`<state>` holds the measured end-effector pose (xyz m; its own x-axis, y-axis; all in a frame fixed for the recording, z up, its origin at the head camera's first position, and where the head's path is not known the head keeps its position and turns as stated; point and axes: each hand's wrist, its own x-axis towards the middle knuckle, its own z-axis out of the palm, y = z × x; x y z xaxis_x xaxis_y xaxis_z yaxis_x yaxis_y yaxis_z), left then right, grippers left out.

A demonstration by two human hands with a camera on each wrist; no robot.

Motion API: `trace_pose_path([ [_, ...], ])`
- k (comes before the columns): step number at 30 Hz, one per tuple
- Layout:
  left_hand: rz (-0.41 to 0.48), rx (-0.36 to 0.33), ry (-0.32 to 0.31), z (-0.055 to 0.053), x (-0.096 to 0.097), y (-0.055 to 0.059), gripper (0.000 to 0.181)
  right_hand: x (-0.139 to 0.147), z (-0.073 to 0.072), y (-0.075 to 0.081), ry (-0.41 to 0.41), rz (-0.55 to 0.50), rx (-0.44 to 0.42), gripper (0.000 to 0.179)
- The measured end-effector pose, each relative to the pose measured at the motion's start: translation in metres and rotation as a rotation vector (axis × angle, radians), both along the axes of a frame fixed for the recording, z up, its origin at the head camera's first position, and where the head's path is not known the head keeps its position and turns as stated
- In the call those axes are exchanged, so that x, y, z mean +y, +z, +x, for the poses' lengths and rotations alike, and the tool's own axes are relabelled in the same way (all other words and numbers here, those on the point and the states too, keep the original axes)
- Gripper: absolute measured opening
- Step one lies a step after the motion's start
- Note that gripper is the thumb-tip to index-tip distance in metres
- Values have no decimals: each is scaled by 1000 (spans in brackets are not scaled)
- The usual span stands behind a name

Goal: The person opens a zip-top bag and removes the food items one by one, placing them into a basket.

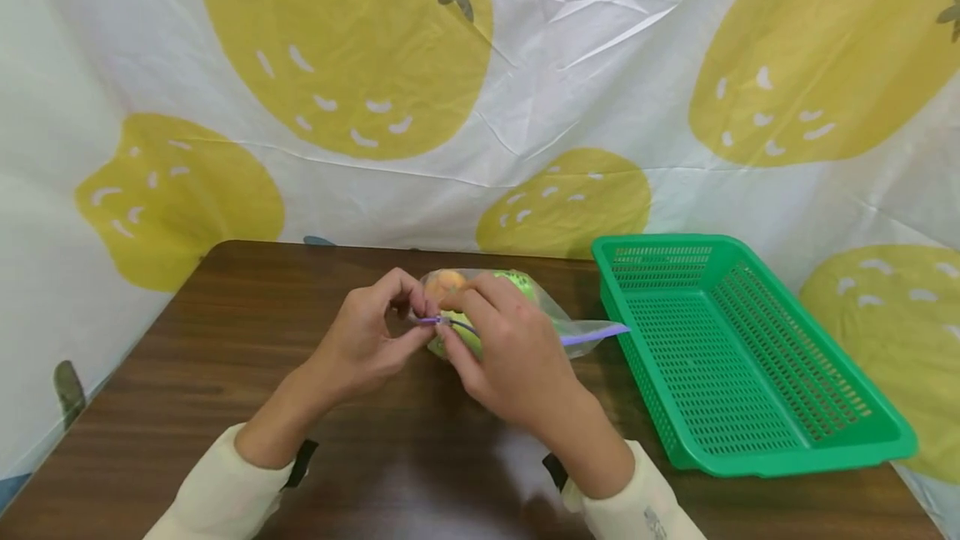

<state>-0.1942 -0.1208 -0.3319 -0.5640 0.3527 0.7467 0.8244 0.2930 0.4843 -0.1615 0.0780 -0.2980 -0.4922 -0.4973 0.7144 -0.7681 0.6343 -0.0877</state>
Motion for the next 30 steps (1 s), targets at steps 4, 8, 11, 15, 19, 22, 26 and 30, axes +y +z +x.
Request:
trace_pose_path([
  [4,24,4,26,2,3,0,32,1,-3,-3,-5,18,-7,11],
  [8,32,-24,51,3,5,1,30,2,-7,-6,-5,36,41,7],
  [11,23,-38,70,4,4,1,27,2,-10,-8,-15,51,71,6],
  [15,4,-32,70,5,2,2,22,2,-12,-9,-21,63,78,5],
  [19,-7,-52,38,4,-2,5,19,2,-13,-10,-28,73,87,5],
  [22,-11,-63,1,4,-5,6,17,3,-13,-10,-34,84,88,6],
  [26,-17,-57,-26,5,-6,8,16,3,-14,-10,-39,97,76,5],
  [30,-24,-39,-30,4,-6,8,17,3,-14,-11,-47,113,62,6],
])
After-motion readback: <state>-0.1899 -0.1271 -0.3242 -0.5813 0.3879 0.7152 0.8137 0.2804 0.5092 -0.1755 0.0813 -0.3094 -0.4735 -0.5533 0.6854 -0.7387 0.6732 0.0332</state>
